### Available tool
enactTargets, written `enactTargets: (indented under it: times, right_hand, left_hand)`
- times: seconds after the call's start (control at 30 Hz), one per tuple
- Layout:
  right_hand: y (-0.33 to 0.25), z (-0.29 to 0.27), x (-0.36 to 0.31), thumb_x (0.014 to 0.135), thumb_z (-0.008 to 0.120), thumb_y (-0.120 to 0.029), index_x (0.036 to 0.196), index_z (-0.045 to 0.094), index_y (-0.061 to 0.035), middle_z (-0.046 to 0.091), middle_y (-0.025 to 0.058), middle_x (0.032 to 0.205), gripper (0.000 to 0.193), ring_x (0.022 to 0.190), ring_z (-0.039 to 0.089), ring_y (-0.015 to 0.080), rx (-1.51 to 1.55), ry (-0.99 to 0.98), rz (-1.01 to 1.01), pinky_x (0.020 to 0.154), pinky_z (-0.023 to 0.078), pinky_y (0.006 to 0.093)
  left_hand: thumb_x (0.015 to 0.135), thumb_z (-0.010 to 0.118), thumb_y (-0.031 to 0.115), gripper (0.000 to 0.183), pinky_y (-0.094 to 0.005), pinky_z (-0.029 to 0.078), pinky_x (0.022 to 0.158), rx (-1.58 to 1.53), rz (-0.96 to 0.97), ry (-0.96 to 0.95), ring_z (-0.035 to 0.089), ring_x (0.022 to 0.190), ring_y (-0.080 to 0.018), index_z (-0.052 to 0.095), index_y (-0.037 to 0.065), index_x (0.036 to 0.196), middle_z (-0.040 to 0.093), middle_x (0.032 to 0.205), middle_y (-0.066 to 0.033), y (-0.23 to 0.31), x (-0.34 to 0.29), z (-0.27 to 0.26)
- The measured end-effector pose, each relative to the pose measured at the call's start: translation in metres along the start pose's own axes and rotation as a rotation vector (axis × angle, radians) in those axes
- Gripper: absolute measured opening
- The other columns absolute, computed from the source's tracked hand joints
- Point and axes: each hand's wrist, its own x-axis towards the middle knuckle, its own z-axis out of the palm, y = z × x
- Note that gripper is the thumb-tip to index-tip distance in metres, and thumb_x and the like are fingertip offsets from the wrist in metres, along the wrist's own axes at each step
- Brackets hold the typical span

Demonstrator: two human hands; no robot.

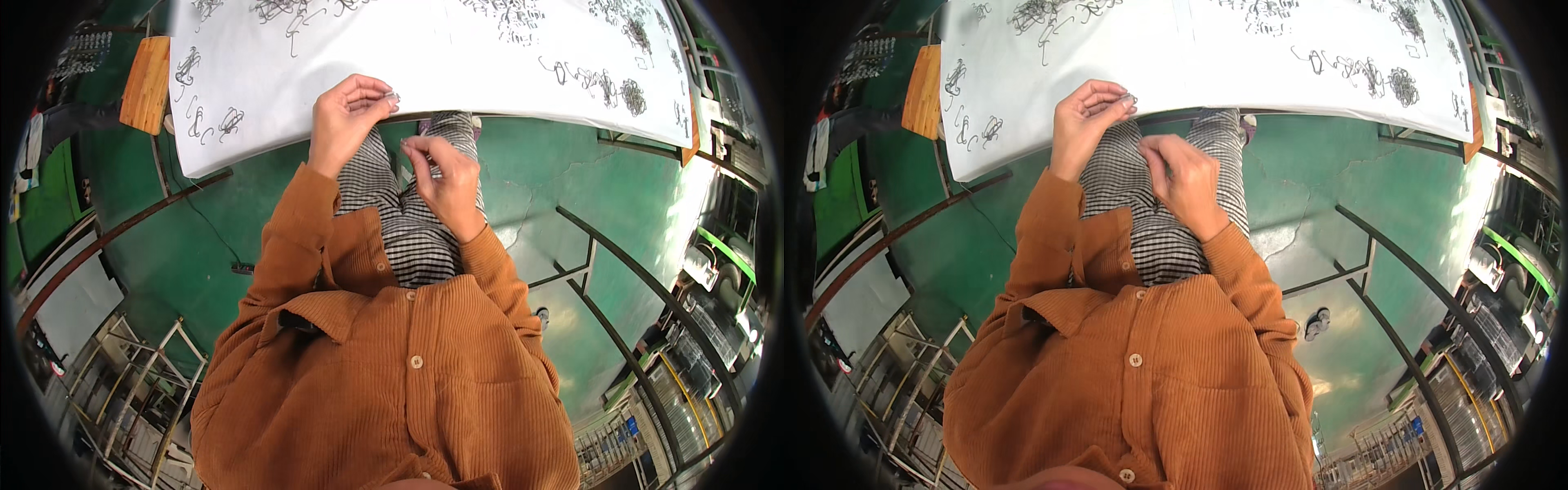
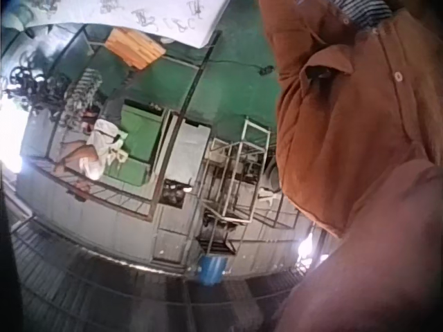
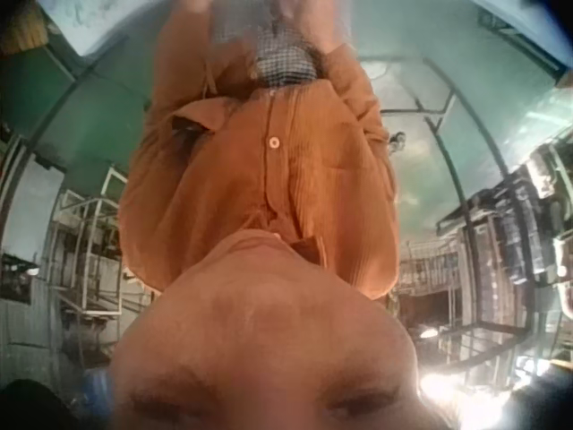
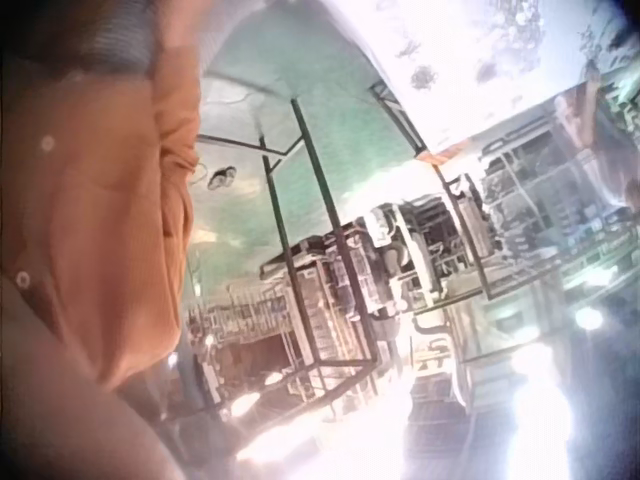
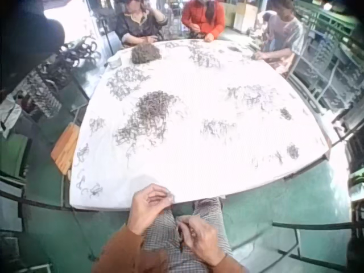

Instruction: The person sorts small metal spring-like fasteners on a large paper-covered table, picking them up one by one and hanging some on a metal chain rack.

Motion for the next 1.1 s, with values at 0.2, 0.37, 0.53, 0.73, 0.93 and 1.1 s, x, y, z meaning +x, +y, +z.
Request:
enactTargets:
  times: [0.2, 0.37, 0.53, 0.73, 0.93, 1.1]
  right_hand:
    - [0.001, 0.003, 0.007, 0.08, 0.071, -0.002, 0.084, 0.067, -0.0054, 0.068, 0.007, 0.074, 0.007, 0.061, 0.065, 0.0236, -0.141, 0.09, -0.07, 0.054, 0.05, 0.0321]
    - [0.002, 0.006, 0.006, 0.079, 0.071, -0.004, 0.082, 0.067, -0.0066, 0.067, 0.0058, 0.073, 0.006, 0.059, 0.064, 0.0234, -0.181, 0.102, -0.047, 0.053, 0.049, 0.0329]
    - [-0.001, 0.003, 0.003, 0.078, 0.073, -0.005, 0.083, 0.068, -0.0077, 0.069, 0.0043, 0.074, 0.008, 0.058, 0.063, 0.0214, -0.224, 0.076, -0.05, 0.052, 0.045, 0.0322]
    - [-0.004, 0.002, 0.004, 0.078, 0.073, -0.005, 0.083, 0.067, -0.0071, 0.069, 0.0022, 0.074, 0.008, 0.058, 0.063, 0.0179, -0.209, 0.129, -0.109, 0.053, 0.043, 0.0295]
    - [-0.001, 0.002, 0.0, 0.077, 0.074, -0.005, 0.084, 0.067, -0.0069, 0.069, 0.0019, 0.076, 0.01, 0.057, 0.061, 0.0168, -0.286, 0.078, -0.127, 0.053, 0.041, 0.0291]
    - [-0.005, 0.0, 0.005, 0.077, 0.073, -0.003, 0.088, 0.067, -0.0056, 0.07, 0.0051, 0.082, 0.013, 0.065, 0.065, 0.0204, -0.17, 0.039, -0.139, 0.059, 0.048, 0.0309]
  left_hand:
    - [0.087, 0.066, -0.004, 0.018, -0.025, 0.057, 0.081, 0.082, 0.158, -0.066, 0.068, 0.09, -0.0136, 0.072, -0.001, 0.104, 0.071, 0.092, -0.0082, 0.005, -0.029, 0.003]
    - [0.087, 0.064, -0.006, 0.02, -0.0259, 0.055, 0.083, 0.381, 0.246, -0.117, 0.067, 0.093, -0.0142, 0.071, -0.003, 0.106, 0.07, 0.103, -0.0098, 0.015, -0.039, 0.002]
    - [0.086, 0.066, -0.004, 0.019, -0.0262, 0.055, 0.082, 0.328, 0.229, -0.07, 0.067, 0.092, -0.0135, 0.069, -0.004, 0.105, 0.072, 0.103, -0.0103, 0.02, -0.043, 0.006]
    - [0.085, 0.066, -0.004, 0.021, -0.0259, 0.055, 0.083, 0.335, 0.246, -0.029, 0.067, 0.094, -0.013, 0.068, -0.004, 0.106, 0.071, 0.103, -0.0108, 0.02, -0.045, 0.011]
    - [0.085, 0.067, -0.005, 0.02, -0.0259, 0.056, 0.082, 0.34, 0.273, -0.027, 0.067, 0.093, -0.013, 0.068, -0.004, 0.104, 0.071, 0.103, -0.0108, 0.021, -0.05, 0.011]
    - [0.084, 0.065, -0.007, 0.018, -0.0265, 0.056, 0.081, 0.315, 0.344, -0.006, 0.068, 0.091, -0.014, 0.067, -0.005, 0.102, 0.072, 0.101, -0.0113, 0.026, -0.056, 0.006]
